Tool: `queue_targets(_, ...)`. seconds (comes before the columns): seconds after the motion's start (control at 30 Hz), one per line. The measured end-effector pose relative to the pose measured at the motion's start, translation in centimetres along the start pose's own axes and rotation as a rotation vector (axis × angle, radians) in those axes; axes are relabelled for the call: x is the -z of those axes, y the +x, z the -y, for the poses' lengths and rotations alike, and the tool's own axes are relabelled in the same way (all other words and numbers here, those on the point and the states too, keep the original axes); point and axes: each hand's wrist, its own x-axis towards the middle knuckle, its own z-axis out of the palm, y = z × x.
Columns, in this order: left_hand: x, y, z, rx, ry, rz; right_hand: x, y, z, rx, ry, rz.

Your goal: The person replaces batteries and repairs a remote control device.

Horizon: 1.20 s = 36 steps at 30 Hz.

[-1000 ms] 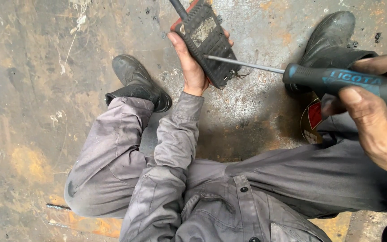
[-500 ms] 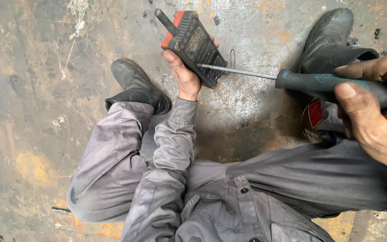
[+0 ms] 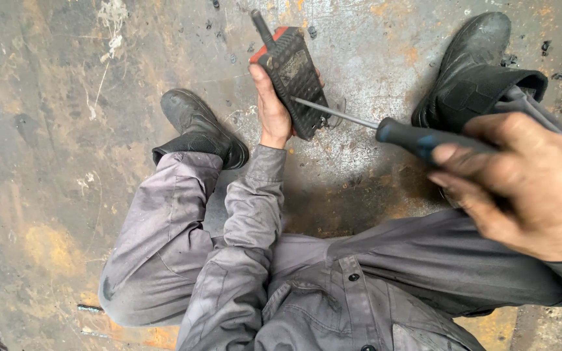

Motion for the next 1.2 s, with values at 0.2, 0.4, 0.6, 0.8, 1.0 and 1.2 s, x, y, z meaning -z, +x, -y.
queue_targets(0.2, -0.5, 0.5, -0.6, 0.070, 0.085, -0.078, -0.4, 0.2, -0.5, 0.015, -0.059, 0.043)
queue_targets(0.4, -0.3, 0.7, 0.7, 0.044, 0.151, -0.111, 2.4, 5.5, 4.0, -0.876, -0.401, 0.542)
queue_targets(0.6, -0.5, 0.1, 2.0, 0.277, 0.197, -0.157, -0.3, 0.5, -0.2, -0.036, 0.023, -0.209)
queue_targets(0.8, -1.8, 0.1, 2.2, 0.178, 0.285, -0.176, -0.5, 0.8, -0.5, -0.754, 0.064, 0.064)
queue_targets(1.0, -2.1, 0.1, 1.9, 0.229, 0.268, -0.206, -0.1, 1.4, -0.1, -0.329, 0.105, -0.120)
queue_targets(1.2, -1.5, 0.3, 3.9, 0.260, 0.218, -0.186, -4.3, -2.0, -5.2, -0.453, 0.094, -0.164)
